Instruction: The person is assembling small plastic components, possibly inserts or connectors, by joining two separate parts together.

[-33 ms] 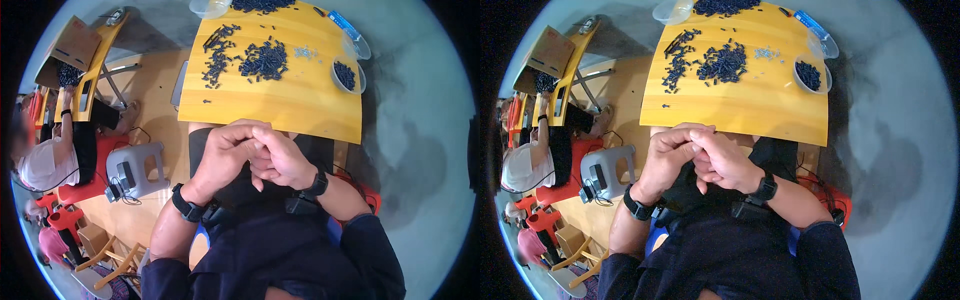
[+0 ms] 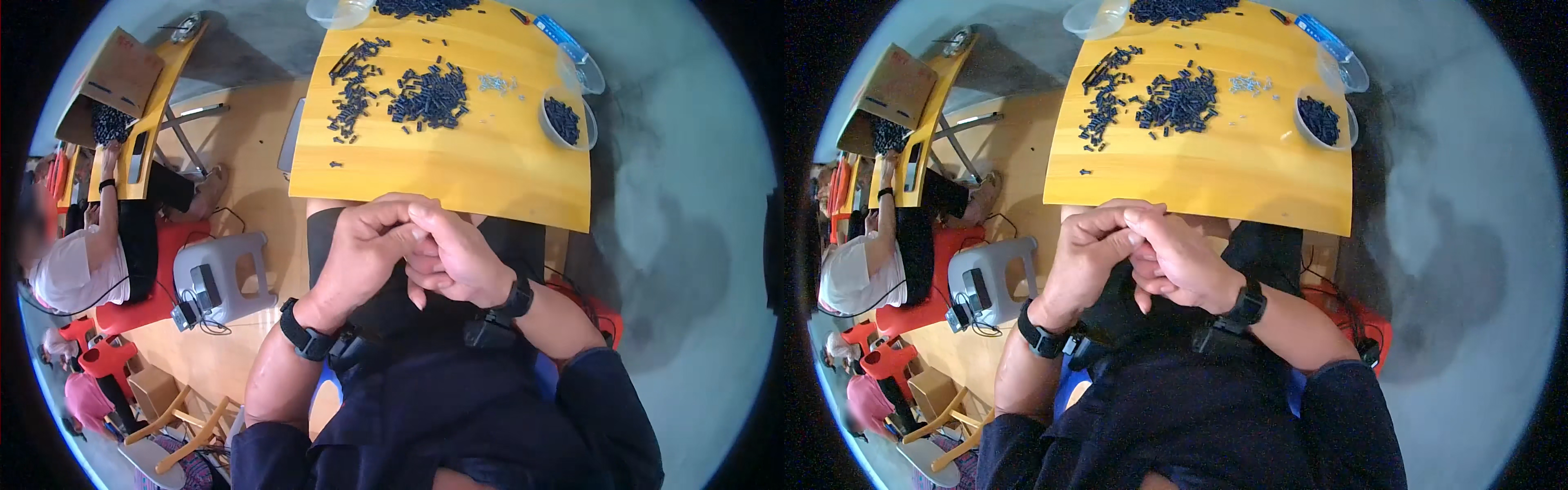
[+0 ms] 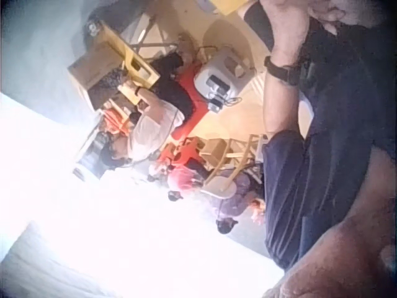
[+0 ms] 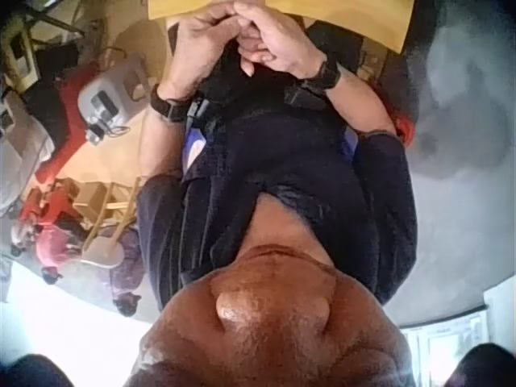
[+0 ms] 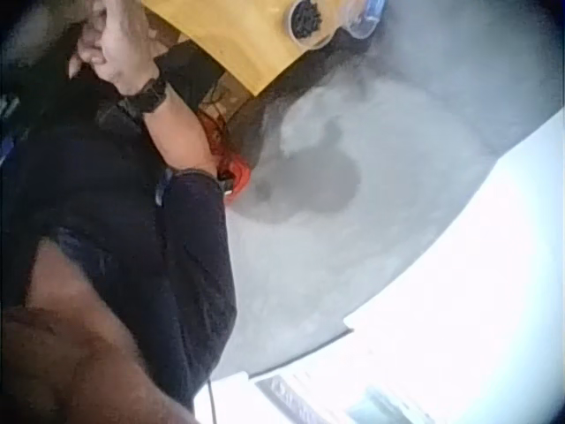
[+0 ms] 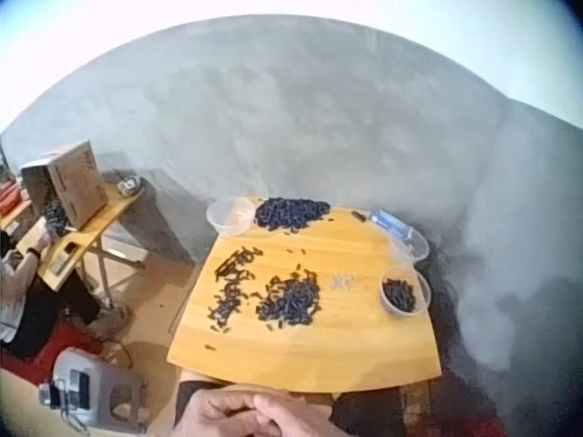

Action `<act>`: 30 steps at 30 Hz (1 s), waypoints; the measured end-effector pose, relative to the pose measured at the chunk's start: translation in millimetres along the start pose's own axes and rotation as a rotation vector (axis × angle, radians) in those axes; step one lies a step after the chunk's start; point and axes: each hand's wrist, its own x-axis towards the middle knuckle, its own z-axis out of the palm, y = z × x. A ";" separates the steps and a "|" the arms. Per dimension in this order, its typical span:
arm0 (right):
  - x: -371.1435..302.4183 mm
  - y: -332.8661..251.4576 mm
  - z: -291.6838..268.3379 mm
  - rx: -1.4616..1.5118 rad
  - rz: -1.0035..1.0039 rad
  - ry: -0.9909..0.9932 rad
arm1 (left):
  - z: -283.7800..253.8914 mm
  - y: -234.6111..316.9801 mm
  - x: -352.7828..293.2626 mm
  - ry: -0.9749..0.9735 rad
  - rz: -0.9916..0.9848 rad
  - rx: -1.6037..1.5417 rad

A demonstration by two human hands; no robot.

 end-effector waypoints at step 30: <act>-3.5 -0.9 -18.2 0.076 -0.003 -0.047 | -3.1 -2.7 6.4 -0.012 -0.071 -0.024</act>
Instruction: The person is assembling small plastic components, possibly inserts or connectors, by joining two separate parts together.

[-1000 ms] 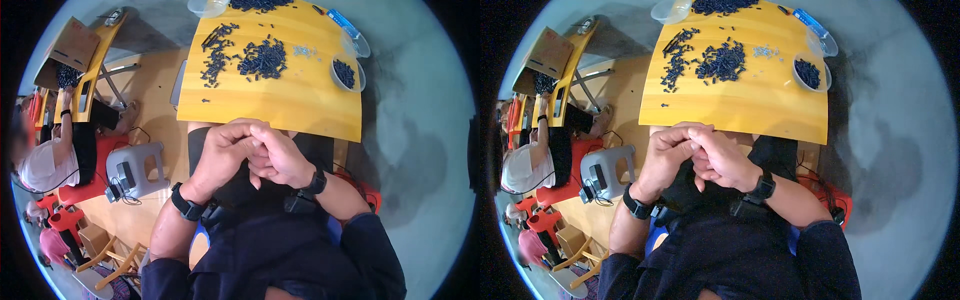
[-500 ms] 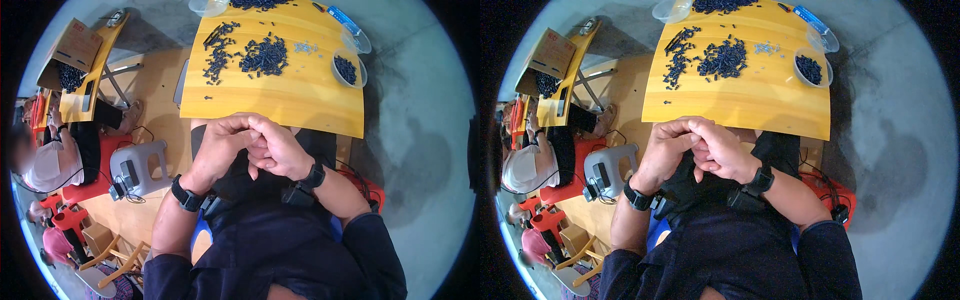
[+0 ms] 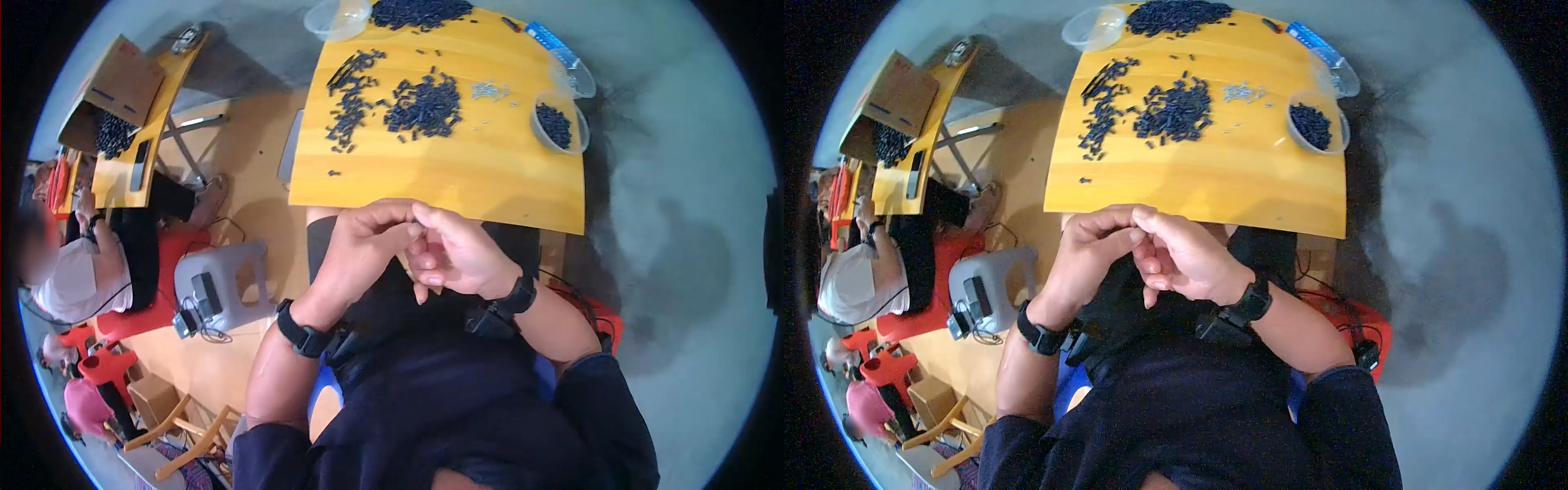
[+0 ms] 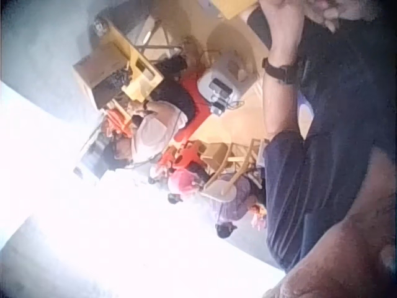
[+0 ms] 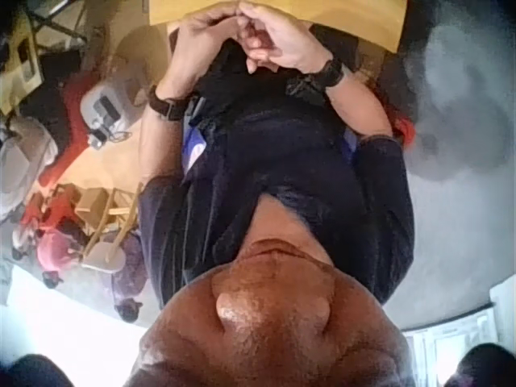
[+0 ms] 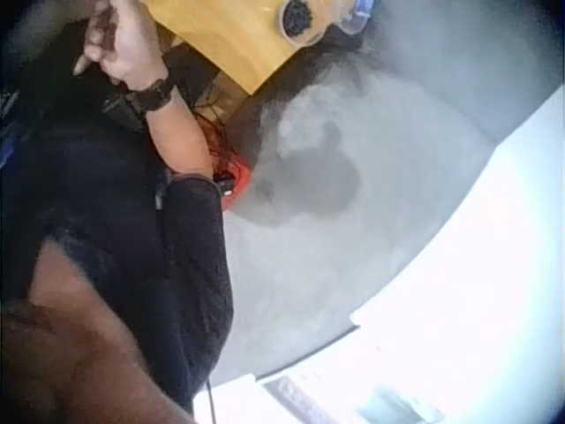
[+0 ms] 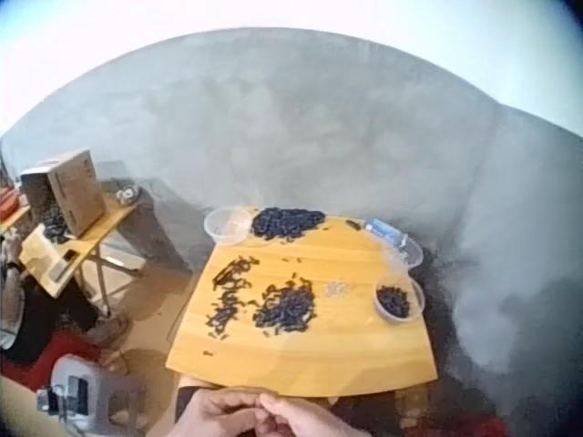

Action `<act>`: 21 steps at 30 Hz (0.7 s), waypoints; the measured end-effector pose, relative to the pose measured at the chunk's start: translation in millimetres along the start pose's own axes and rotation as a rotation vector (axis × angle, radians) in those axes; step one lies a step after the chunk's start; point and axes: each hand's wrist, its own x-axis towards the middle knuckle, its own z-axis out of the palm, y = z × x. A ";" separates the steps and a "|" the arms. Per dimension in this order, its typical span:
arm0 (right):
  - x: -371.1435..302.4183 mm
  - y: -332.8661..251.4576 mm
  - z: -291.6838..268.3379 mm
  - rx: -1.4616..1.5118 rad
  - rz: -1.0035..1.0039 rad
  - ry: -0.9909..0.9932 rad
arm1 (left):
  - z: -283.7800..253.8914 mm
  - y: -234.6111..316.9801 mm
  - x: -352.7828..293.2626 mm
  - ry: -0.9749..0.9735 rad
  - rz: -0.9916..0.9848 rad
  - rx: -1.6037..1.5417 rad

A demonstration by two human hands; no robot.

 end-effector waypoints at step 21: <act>-12.6 -172.6 -184.7 -1.912 -0.604 1.292 | -10.6 -32.4 8.7 0.087 -0.105 0.395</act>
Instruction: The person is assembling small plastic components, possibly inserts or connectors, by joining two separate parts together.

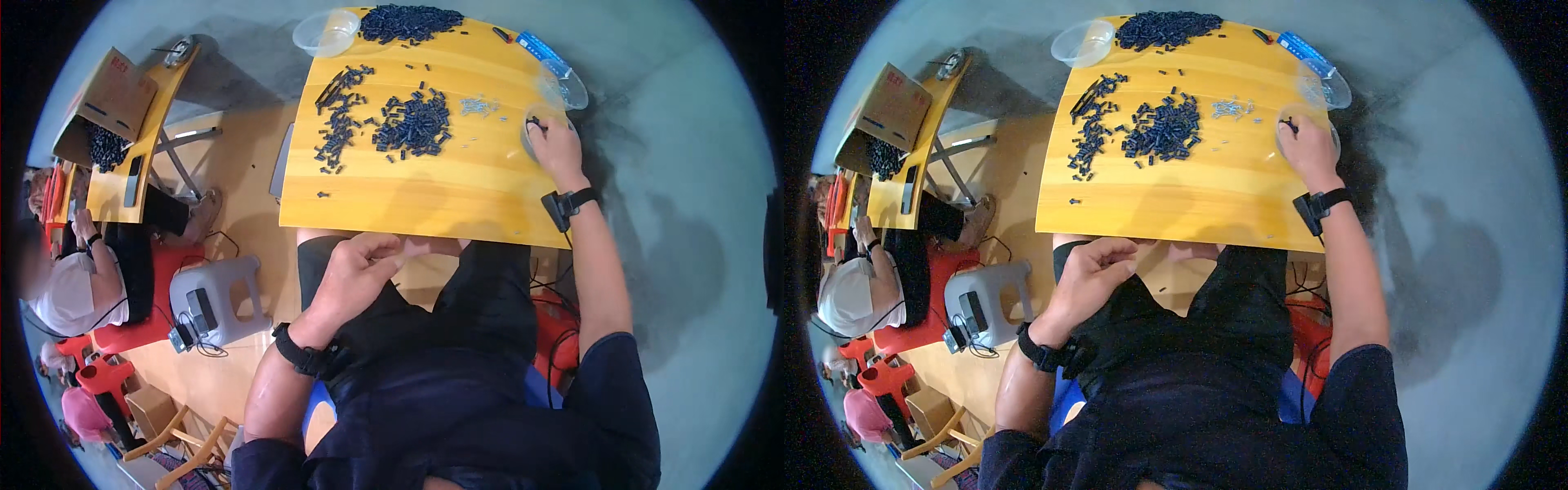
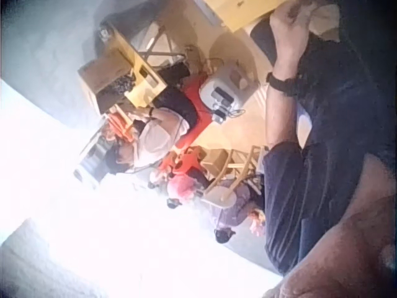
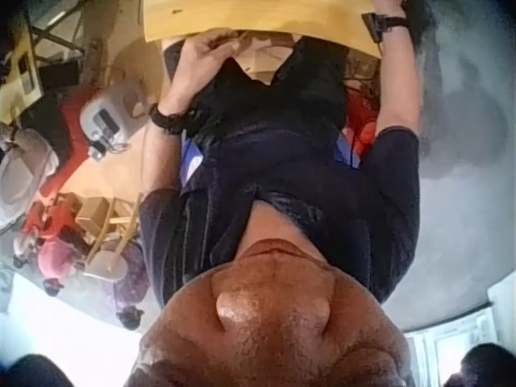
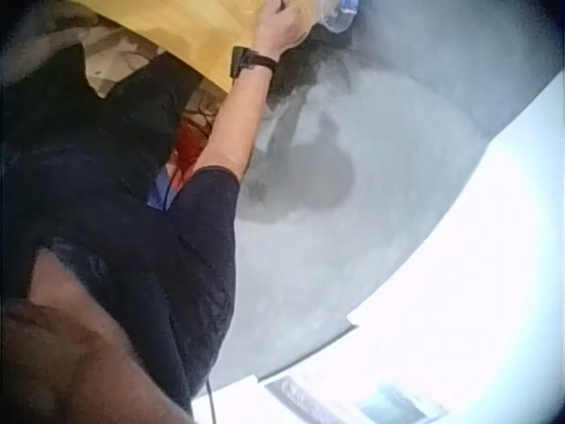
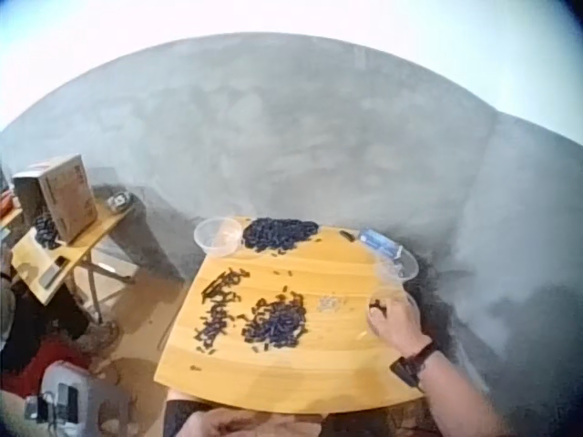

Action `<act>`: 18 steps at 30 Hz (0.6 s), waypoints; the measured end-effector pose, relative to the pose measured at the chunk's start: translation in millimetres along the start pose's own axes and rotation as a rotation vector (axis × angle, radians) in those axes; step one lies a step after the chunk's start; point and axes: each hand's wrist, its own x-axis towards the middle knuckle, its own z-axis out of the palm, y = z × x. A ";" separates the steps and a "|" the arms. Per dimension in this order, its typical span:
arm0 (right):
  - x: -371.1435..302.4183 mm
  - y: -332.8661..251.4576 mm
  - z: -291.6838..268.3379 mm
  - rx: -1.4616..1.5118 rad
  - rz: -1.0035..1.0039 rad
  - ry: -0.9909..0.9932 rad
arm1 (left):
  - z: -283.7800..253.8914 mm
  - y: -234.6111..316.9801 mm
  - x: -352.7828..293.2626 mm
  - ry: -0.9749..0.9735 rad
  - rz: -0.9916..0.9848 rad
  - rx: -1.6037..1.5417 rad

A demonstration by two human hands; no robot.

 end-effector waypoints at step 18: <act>-37.7 -150.0 64.9 0.428 -0.475 -0.325 | -4.6 -2.1 1.5 0.048 -0.002 0.053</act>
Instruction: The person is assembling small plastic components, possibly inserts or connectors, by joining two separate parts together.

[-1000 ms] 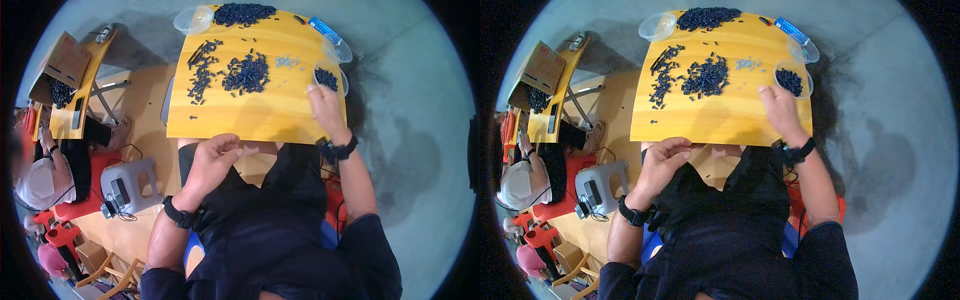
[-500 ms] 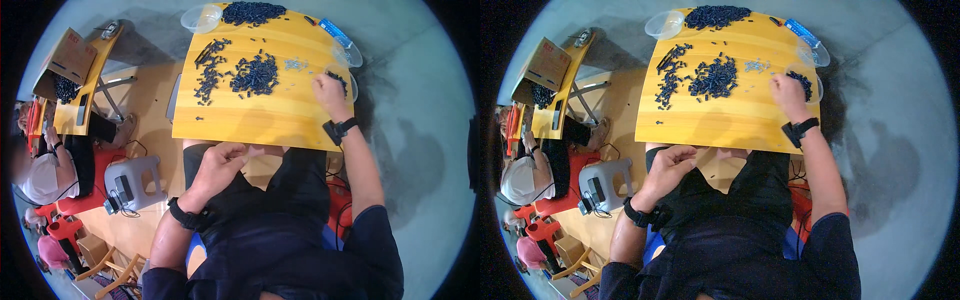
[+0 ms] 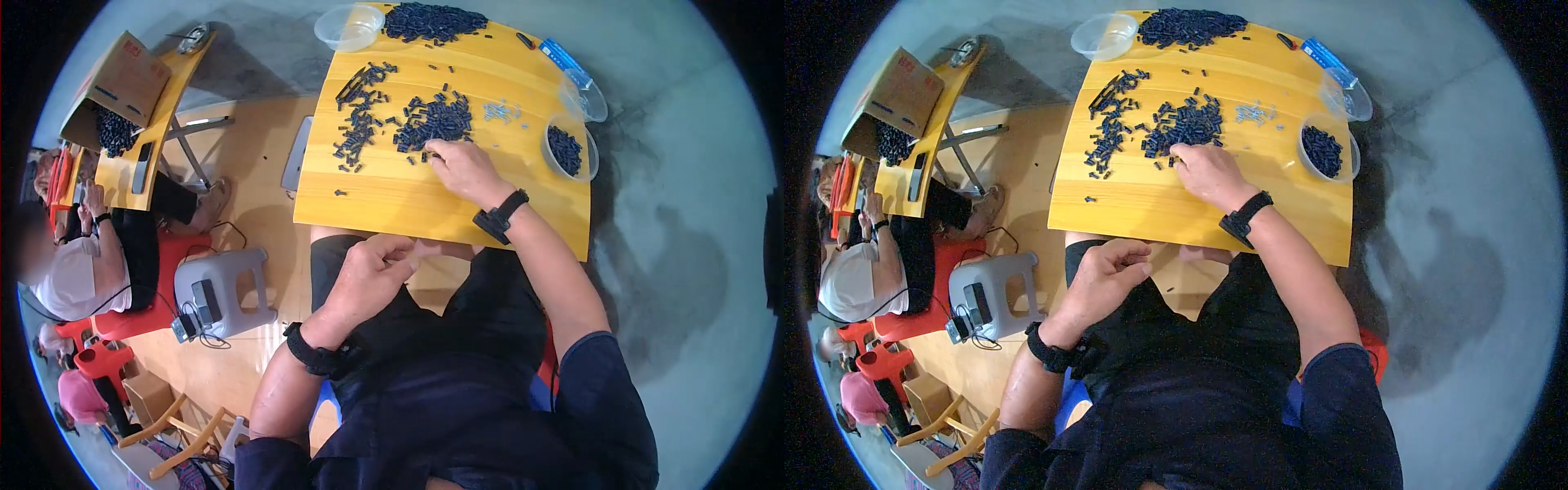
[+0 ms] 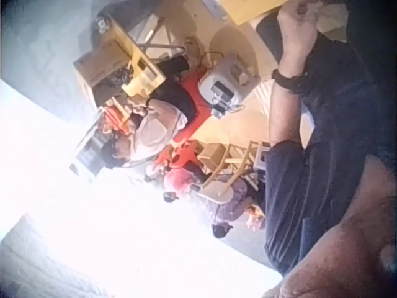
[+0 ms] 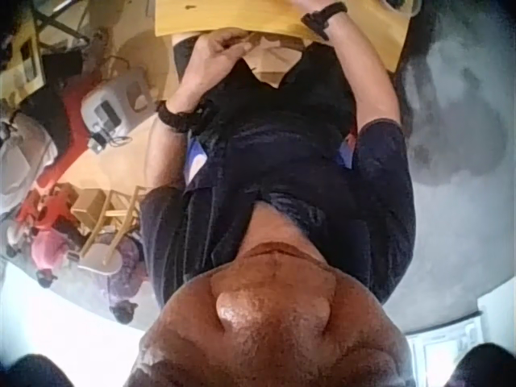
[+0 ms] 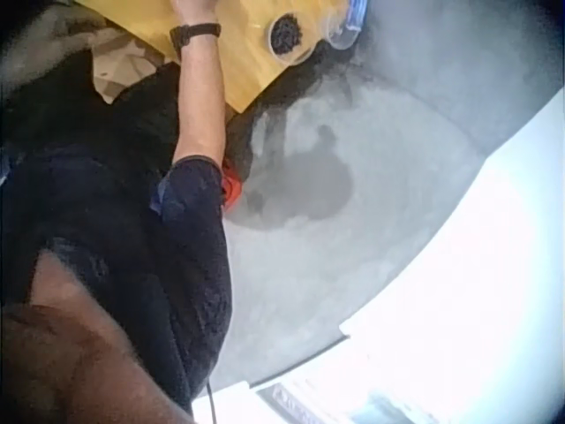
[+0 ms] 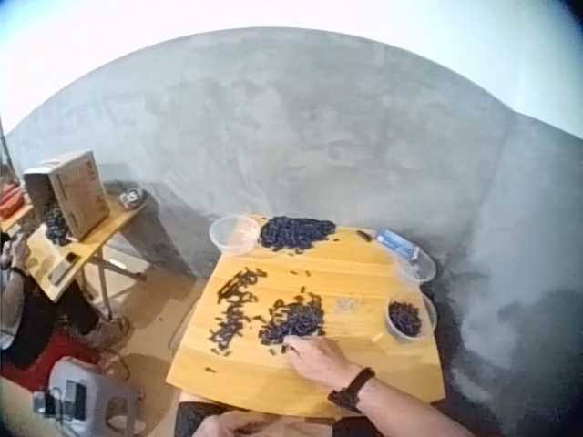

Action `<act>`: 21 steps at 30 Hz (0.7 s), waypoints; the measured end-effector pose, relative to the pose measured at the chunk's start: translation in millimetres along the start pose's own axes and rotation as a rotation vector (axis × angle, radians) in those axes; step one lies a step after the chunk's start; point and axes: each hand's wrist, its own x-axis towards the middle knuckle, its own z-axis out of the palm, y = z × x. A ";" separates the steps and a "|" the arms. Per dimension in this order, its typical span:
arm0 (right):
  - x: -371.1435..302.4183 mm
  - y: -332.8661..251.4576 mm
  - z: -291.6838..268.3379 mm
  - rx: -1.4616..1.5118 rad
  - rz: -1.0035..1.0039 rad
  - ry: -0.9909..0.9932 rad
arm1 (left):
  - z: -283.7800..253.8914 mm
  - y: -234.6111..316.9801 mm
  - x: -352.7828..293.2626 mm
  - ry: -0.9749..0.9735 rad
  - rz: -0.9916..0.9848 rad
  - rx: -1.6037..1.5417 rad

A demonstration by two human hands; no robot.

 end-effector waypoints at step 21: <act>-37.2 -54.8 -18.7 0.381 -0.035 0.031 | -3.4 -5.5 5.7 0.234 0.008 -0.233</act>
